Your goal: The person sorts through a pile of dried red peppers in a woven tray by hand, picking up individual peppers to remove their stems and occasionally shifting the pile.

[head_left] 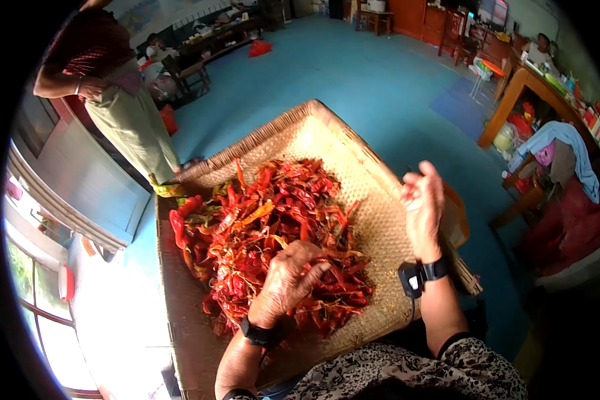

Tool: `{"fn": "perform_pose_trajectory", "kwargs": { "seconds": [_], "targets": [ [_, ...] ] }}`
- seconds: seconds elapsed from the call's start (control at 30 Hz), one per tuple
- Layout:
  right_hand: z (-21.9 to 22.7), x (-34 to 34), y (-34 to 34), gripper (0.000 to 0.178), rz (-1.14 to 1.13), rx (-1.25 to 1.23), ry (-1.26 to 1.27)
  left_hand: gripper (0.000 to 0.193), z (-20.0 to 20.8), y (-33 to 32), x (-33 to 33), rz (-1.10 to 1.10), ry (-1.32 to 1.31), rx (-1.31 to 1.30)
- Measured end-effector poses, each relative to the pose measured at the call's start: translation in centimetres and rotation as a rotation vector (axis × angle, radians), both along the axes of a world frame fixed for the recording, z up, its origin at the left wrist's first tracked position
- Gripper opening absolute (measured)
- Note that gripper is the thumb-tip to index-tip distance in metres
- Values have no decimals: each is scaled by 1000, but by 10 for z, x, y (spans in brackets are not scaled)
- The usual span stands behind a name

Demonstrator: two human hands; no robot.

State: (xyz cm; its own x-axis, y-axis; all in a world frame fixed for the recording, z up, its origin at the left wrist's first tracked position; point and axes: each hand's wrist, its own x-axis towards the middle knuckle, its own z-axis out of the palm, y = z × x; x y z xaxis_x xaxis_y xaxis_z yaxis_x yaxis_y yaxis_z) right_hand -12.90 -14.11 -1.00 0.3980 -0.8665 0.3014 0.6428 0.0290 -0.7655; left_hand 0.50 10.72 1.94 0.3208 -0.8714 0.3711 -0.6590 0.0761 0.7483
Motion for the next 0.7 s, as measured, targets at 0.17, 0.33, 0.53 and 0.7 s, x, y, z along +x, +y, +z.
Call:
{"fn": "perform_pose_trajectory", "kwargs": {
  "seconds": [0.17, 0.33, 0.53, 0.7],
  "targets": [
    [-7, 27, 58, 36, 153, -1293, 368, 17, 5, -1, -14, -94, 101, -12],
    [-7, 22, 86, 13, 580, -1035, 555, 17, -14, 11, -5, -144, 362, 7],
    [-1, 19, 72, 12, 568, -1078, 705, 10, -10, 14, -1, -97, 763, -8],
    [-20, 15, 29, 22, 262, -775, 546, 21, 9, -2, 17, 142, 505, -185]
  ]
}}
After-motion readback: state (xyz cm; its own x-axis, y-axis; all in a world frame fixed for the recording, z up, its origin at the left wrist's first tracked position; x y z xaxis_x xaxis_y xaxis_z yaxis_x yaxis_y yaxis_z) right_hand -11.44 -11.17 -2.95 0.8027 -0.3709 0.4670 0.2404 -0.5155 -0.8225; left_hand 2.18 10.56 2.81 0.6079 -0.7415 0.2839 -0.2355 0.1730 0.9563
